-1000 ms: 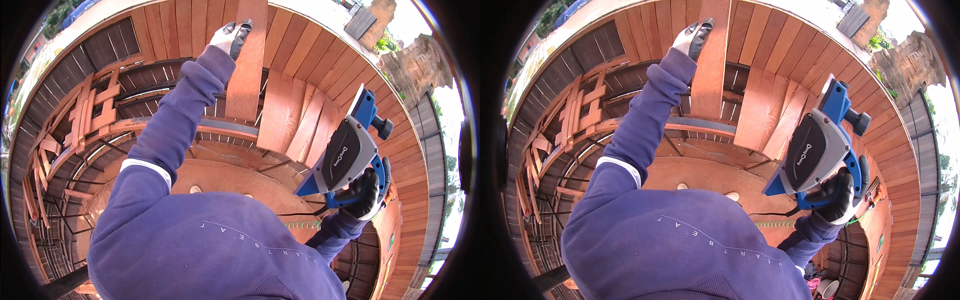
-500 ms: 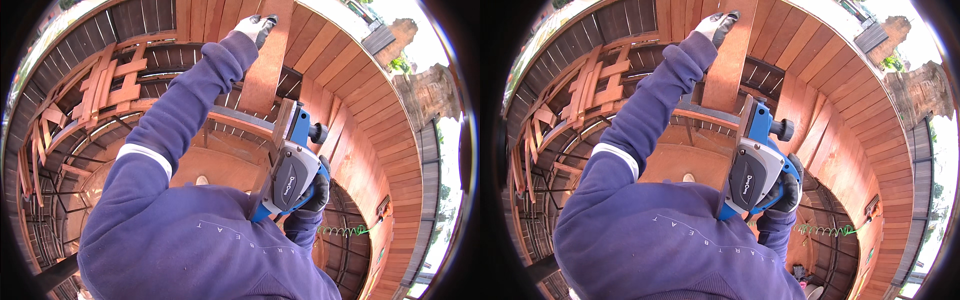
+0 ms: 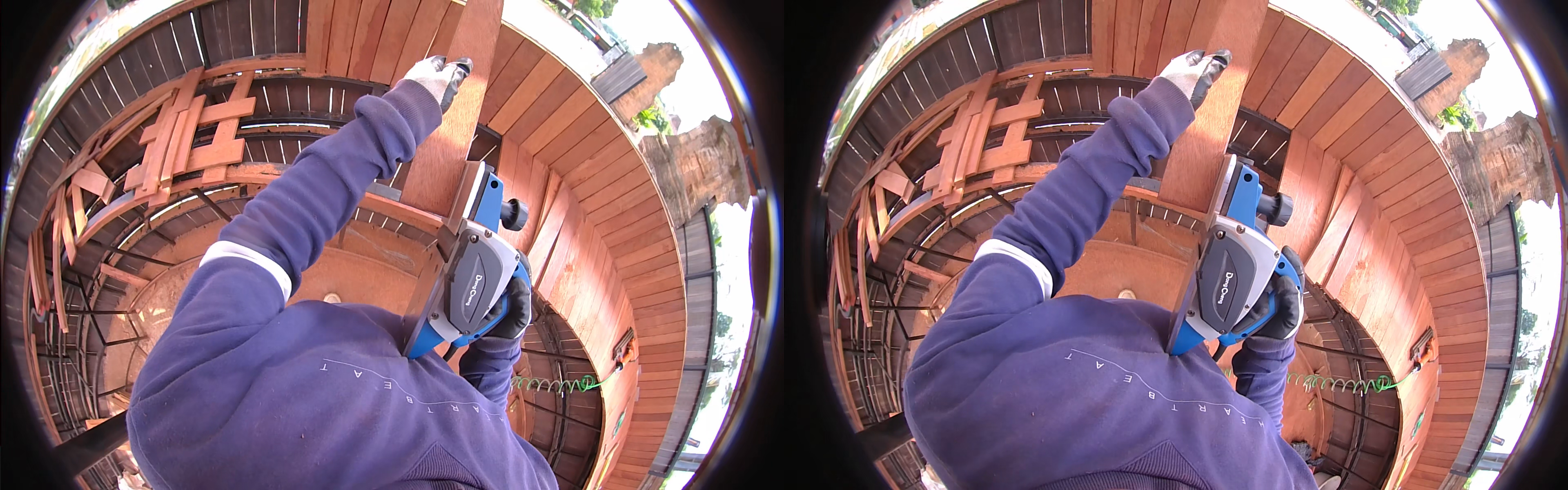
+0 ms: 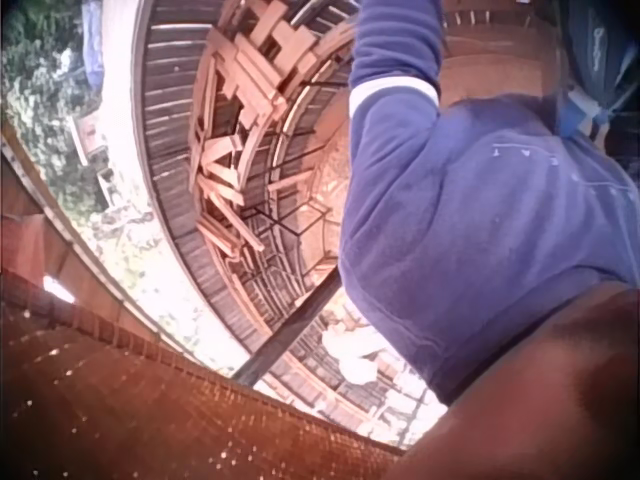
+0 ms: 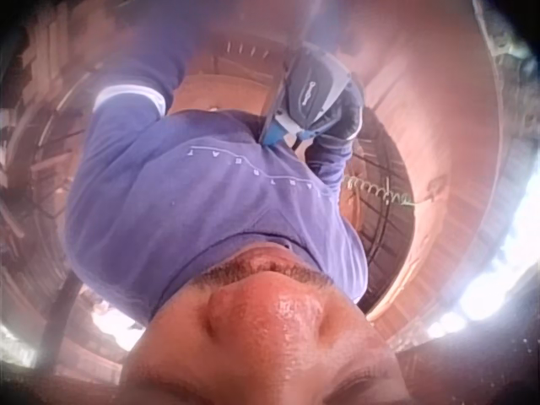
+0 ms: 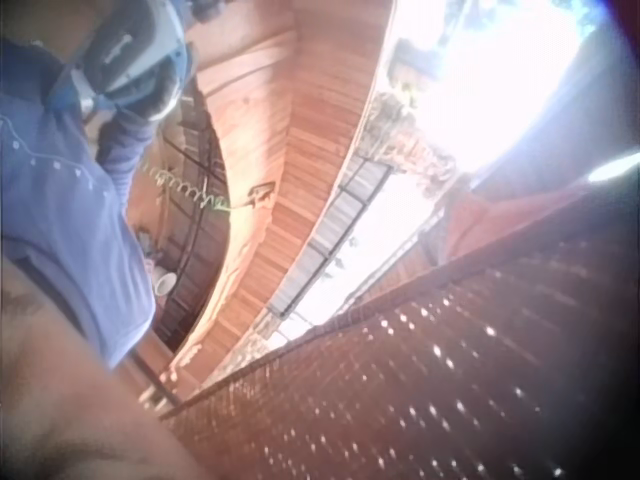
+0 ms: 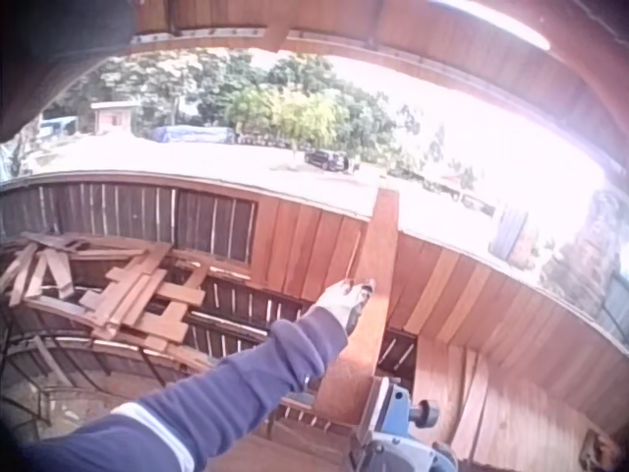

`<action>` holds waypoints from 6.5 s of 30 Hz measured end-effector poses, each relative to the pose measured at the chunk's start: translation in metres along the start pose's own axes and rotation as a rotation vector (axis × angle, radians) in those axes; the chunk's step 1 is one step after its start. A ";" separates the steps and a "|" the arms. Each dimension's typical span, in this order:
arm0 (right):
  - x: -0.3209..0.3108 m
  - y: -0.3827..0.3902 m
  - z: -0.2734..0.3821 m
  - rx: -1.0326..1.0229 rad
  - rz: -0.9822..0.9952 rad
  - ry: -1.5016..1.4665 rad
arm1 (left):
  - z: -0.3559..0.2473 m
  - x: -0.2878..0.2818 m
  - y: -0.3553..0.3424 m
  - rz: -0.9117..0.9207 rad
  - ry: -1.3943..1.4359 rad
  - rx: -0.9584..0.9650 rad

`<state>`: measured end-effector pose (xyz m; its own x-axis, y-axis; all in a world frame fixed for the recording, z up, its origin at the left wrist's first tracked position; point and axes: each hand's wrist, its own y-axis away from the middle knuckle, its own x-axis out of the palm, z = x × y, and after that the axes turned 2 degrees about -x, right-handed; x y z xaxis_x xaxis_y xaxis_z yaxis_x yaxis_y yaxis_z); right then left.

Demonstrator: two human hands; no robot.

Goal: The person uses a handheld electric planer to smooth the edges of wooden planks before fitting them into a curved wooden structure. They repeatedly pick up planks, plane them, and place them into the wall framework.

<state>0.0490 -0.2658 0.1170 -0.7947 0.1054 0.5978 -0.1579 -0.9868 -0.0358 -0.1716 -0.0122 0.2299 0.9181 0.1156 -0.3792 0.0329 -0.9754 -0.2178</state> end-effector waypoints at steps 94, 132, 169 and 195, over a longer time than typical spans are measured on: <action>0.029 0.028 0.006 -0.118 -0.157 -0.174 | 0.024 0.042 0.069 0.310 0.818 -0.036; 0.015 0.016 0.002 -0.109 -0.019 -0.246 | 0.019 0.010 0.008 -0.073 0.173 0.400; 0.019 0.017 0.005 -0.211 -0.066 -0.216 | 0.038 0.036 0.125 0.365 0.527 0.023; 0.020 -0.040 0.053 -0.345 0.001 -0.185 | 0.017 0.012 0.193 0.484 0.351 0.026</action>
<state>0.0702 -0.2304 0.1729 -0.6805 0.0493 0.7311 -0.3702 -0.8842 -0.2849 -0.1612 -0.1960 0.1678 0.9023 -0.4135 -0.1224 -0.4269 -0.8966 -0.1180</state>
